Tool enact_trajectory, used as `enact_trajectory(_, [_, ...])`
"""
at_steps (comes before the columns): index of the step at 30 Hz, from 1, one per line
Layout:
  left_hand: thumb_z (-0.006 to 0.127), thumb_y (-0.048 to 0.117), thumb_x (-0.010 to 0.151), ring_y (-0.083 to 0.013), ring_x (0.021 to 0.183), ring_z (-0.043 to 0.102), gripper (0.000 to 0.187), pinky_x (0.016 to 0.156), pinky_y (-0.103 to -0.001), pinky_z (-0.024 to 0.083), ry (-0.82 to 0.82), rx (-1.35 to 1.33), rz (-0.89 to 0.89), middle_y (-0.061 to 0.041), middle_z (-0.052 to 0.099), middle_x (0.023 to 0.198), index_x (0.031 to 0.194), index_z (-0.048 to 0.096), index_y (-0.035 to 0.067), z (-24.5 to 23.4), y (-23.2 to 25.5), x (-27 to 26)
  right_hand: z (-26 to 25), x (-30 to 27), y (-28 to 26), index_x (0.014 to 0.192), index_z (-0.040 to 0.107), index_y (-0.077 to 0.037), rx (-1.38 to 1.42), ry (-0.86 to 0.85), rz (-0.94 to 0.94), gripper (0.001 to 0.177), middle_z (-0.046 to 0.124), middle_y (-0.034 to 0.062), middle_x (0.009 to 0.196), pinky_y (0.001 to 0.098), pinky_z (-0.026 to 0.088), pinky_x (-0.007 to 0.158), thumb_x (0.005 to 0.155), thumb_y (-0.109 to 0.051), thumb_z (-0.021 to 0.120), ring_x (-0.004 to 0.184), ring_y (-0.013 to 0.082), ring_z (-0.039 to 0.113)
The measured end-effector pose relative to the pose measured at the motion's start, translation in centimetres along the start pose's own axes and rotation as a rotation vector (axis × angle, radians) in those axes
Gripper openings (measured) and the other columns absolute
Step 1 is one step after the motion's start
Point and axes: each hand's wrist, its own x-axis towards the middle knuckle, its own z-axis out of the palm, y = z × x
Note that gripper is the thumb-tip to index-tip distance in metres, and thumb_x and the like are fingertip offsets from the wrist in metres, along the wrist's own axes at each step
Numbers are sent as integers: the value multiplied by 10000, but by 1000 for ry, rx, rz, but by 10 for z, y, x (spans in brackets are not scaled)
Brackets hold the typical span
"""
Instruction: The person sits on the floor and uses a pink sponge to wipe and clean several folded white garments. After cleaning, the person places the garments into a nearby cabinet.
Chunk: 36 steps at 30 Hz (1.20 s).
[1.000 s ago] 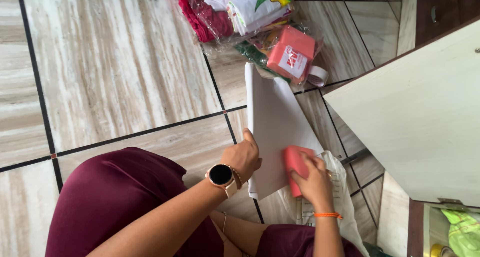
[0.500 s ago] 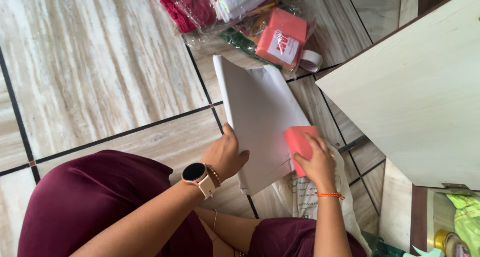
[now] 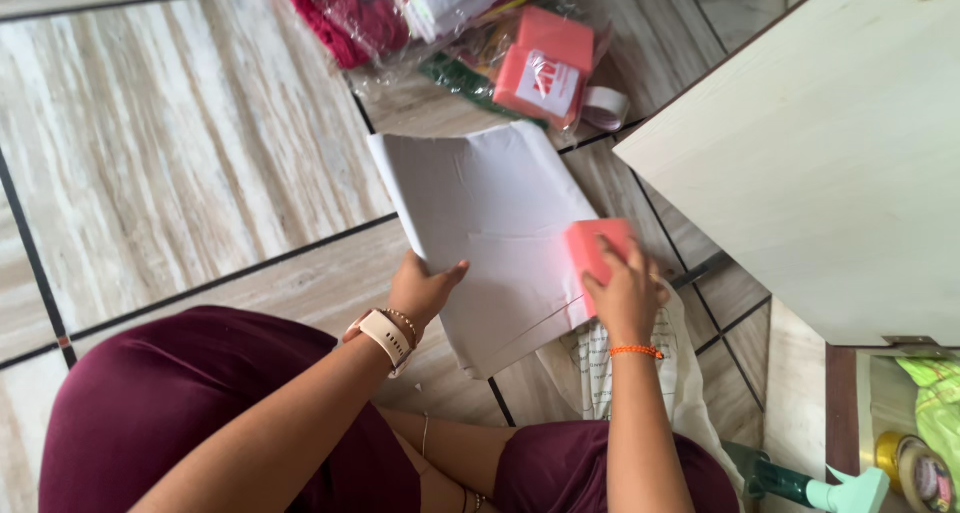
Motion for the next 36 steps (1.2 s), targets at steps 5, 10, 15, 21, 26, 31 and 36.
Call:
enact_trajectory(5, [723,176,842,-247,1072,717,484,934,-368,535,37,-95,101,-144,744,1179,1293,598,53,0,-4,8,-5,5,40,1407,598,-389,-69,58,344,692,363,25,1633,681,325,1002,754,-429,822,1387,415,378])
enact_trajectory(10, [694,157,861,-259,1022,734,456,902,-374,549,47,-130,155,-152,755,1122,1293,598,46,-2,8,4,-18,-19,38,1428,554,-402,192,-38,203,733,374,-63,1636,621,330,1114,744,-437,814,1370,441,430])
enact_trajectory(15, [669,174,876,-270,946,743,397,864,-377,552,132,-122,236,-173,760,1058,1247,633,35,-14,37,-14,-46,-56,11,1407,502,-369,215,-370,32,787,370,-92,1586,580,358,1117,697,-372,840,1402,317,454])
enact_trajectory(21, [668,192,882,-284,734,772,325,682,-386,586,220,-100,486,-171,769,854,1156,636,20,-40,68,-45,-49,-84,7,1332,579,-236,378,-396,-117,640,501,4,1511,399,444,1133,766,-378,842,1402,240,519])
enact_trajectory(26, [649,222,933,-380,647,709,269,581,-464,526,230,160,729,-204,705,714,1130,598,46,-62,86,-86,-41,-102,-47,1507,427,-186,645,-351,-59,742,532,84,1541,403,466,1138,863,-387,737,1404,245,543])
enact_trajectory(31, [636,225,949,-384,635,703,283,540,-466,515,194,215,905,-195,714,734,1174,583,60,-66,98,-136,-44,-116,-111,1632,240,-190,1242,-504,133,742,440,89,1601,383,294,1203,1007,-555,405,1501,216,362])
enact_trajectory(36, [653,180,933,-312,574,723,296,525,-419,525,-12,223,929,-141,713,661,1211,607,88,-54,104,-184,-71,-125,-128,1625,220,-112,1807,-416,26,714,387,116,1632,389,294,1230,1056,-510,383,1487,243,388])
